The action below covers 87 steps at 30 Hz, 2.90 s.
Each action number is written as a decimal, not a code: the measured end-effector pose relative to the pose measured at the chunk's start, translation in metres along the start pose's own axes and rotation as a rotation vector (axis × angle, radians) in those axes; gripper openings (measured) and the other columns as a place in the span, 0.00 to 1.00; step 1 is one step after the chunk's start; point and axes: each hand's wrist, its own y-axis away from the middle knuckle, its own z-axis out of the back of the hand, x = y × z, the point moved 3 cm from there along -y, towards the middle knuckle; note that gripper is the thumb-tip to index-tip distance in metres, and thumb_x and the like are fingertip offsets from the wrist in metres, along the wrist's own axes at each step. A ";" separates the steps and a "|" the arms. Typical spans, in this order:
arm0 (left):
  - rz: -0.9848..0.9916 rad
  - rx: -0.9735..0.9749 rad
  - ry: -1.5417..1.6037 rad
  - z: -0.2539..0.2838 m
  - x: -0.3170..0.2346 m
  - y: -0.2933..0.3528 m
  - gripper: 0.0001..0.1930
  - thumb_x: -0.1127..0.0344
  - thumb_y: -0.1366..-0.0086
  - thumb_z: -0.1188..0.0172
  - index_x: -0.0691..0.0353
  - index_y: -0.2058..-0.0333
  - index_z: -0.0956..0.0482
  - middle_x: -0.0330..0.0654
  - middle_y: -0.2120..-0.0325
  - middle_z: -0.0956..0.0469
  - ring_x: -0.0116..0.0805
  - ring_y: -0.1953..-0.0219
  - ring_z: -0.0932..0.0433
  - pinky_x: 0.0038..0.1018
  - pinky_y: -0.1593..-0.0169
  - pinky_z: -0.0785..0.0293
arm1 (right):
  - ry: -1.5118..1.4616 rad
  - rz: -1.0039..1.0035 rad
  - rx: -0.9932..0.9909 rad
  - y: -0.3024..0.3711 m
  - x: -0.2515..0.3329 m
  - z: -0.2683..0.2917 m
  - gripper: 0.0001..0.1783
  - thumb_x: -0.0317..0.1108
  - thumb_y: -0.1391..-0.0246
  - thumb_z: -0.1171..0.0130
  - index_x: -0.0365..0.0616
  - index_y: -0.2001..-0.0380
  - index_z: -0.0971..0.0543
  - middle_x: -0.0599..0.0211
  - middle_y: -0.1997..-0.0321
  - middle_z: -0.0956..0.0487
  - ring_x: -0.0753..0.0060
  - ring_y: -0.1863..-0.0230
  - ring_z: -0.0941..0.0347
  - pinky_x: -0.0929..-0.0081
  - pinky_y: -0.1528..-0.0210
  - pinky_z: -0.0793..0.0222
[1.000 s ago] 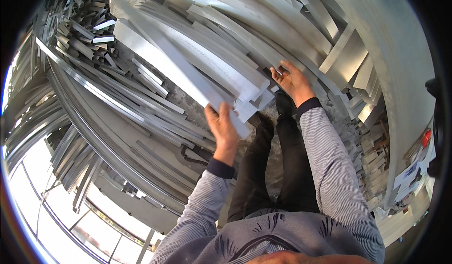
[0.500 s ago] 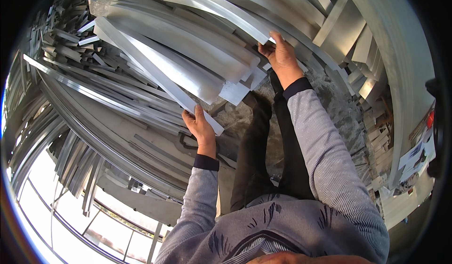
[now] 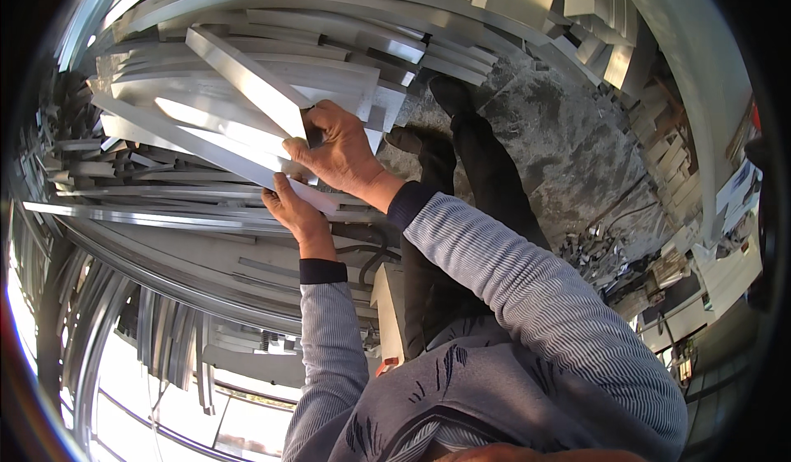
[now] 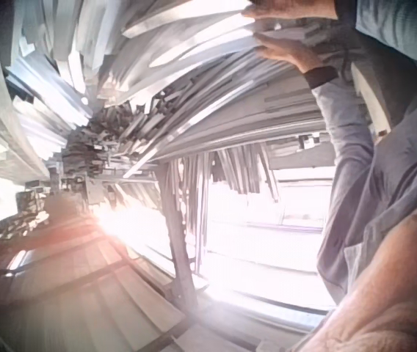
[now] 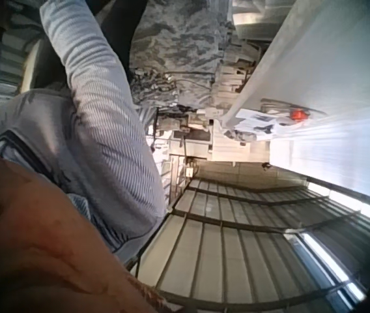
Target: The person selects metal profiles from a pile, places them into a cutting machine, and operates the controls to cut them. The person repeatedly picks up profiles, positions them in the machine, and activates the cutting cycle, then removes the cut pieces.
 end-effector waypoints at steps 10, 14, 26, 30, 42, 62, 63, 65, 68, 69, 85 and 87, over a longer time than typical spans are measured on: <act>0.039 0.072 0.008 -0.025 -0.025 -0.009 0.22 0.49 0.18 0.47 0.66 0.47 0.34 0.49 0.54 0.22 0.39 0.52 0.21 0.40 0.52 0.20 | 0.236 0.274 0.158 0.014 -0.019 0.022 0.09 0.31 0.47 0.26 0.42 0.65 0.16 0.61 0.52 0.21 0.57 0.51 0.21 0.63 0.48 0.21; 0.003 0.045 0.010 -0.021 -0.019 -0.015 0.19 0.53 0.18 0.45 0.66 0.49 0.32 0.45 0.61 0.21 0.36 0.60 0.21 0.36 0.54 0.22 | 0.625 0.590 0.187 0.007 -0.040 0.032 0.09 0.33 0.49 0.34 0.49 0.64 0.13 0.65 0.45 0.23 0.54 0.37 0.29 0.54 0.34 0.31; -0.076 0.021 0.026 -0.013 -0.008 -0.027 0.13 0.56 0.18 0.44 0.61 0.53 0.28 0.36 0.63 0.21 0.26 0.61 0.23 0.25 0.56 0.26 | 0.569 0.385 0.260 0.005 -0.027 0.017 0.16 0.33 0.56 0.27 0.39 0.63 0.15 0.58 0.42 0.21 0.54 0.39 0.26 0.50 0.37 0.33; -0.055 0.035 0.057 -0.012 -0.009 -0.025 0.13 0.55 0.19 0.43 0.60 0.52 0.28 0.36 0.63 0.21 0.25 0.61 0.23 0.25 0.57 0.26 | 0.371 0.097 0.146 -0.005 -0.029 0.014 0.14 0.33 0.52 0.27 0.36 0.66 0.18 0.56 0.55 0.18 0.47 0.51 0.21 0.55 0.51 0.25; -0.039 0.020 0.188 -0.010 -0.006 -0.024 0.15 0.54 0.19 0.44 0.60 0.48 0.28 0.36 0.60 0.22 0.26 0.60 0.23 0.26 0.56 0.24 | 0.588 0.541 0.324 0.009 -0.010 0.009 0.06 0.26 0.49 0.30 0.39 0.68 0.17 0.61 0.47 0.18 0.56 0.49 0.21 0.65 0.46 0.23; 0.085 -0.015 0.165 -0.018 -0.010 -0.020 0.46 0.49 0.22 0.39 0.67 0.22 0.58 0.52 0.32 0.33 0.44 0.34 0.29 0.39 0.32 0.29 | 0.602 -0.593 -0.295 -0.044 -0.184 0.163 0.20 0.33 0.44 0.34 0.36 0.49 0.18 0.46 0.49 0.16 0.45 0.46 0.19 0.54 0.44 0.25; 0.085 -0.029 0.165 -0.018 -0.009 -0.020 0.47 0.49 0.21 0.40 0.67 0.22 0.61 0.53 0.30 0.36 0.46 0.33 0.30 0.40 0.31 0.30 | 0.501 -0.769 -0.156 -0.049 -0.208 0.173 0.23 0.39 0.41 0.34 0.37 0.46 0.18 0.52 0.47 0.15 0.52 0.48 0.19 0.57 0.47 0.25; 0.084 -0.004 0.158 -0.019 -0.008 -0.021 0.49 0.49 0.21 0.41 0.68 0.22 0.63 0.53 0.29 0.37 0.47 0.33 0.30 0.40 0.30 0.31 | 0.171 -0.737 -0.158 -0.050 -0.244 0.171 0.22 0.42 0.40 0.33 0.39 0.47 0.17 0.57 0.50 0.14 0.57 0.51 0.20 0.59 0.49 0.26; 0.101 0.023 0.144 -0.015 -0.008 -0.021 0.50 0.48 0.21 0.40 0.68 0.21 0.65 0.53 0.29 0.37 0.47 0.32 0.30 0.40 0.30 0.31 | -0.067 -0.765 -0.065 -0.054 -0.293 0.170 0.19 0.44 0.39 0.31 0.41 0.54 0.14 0.64 0.58 0.15 0.66 0.57 0.22 0.64 0.53 0.28; 0.093 0.049 0.159 -0.015 -0.007 -0.021 0.50 0.48 0.21 0.40 0.69 0.21 0.66 0.53 0.29 0.37 0.47 0.32 0.31 0.40 0.30 0.31 | -0.090 -0.760 -0.035 -0.057 -0.308 0.170 0.18 0.44 0.39 0.32 0.40 0.55 0.14 0.64 0.59 0.15 0.66 0.58 0.22 0.65 0.53 0.28; 0.086 0.055 0.133 -0.008 -0.001 -0.028 0.45 0.47 0.22 0.39 0.70 0.24 0.53 0.51 0.29 0.35 0.43 0.32 0.30 0.36 0.32 0.28 | 0.952 0.151 -0.009 -0.045 -0.324 0.174 0.15 0.31 0.41 0.40 0.50 0.52 0.13 0.53 0.55 0.15 0.46 0.52 0.18 0.50 0.51 0.22; 0.064 0.083 0.130 -0.010 -0.004 -0.028 0.42 0.47 0.22 0.40 0.69 0.26 0.49 0.50 0.30 0.33 0.42 0.33 0.29 0.37 0.34 0.28 | 1.197 0.216 0.124 -0.048 -0.328 0.171 0.14 0.33 0.40 0.39 0.49 0.52 0.13 0.52 0.55 0.15 0.45 0.52 0.18 0.49 0.51 0.22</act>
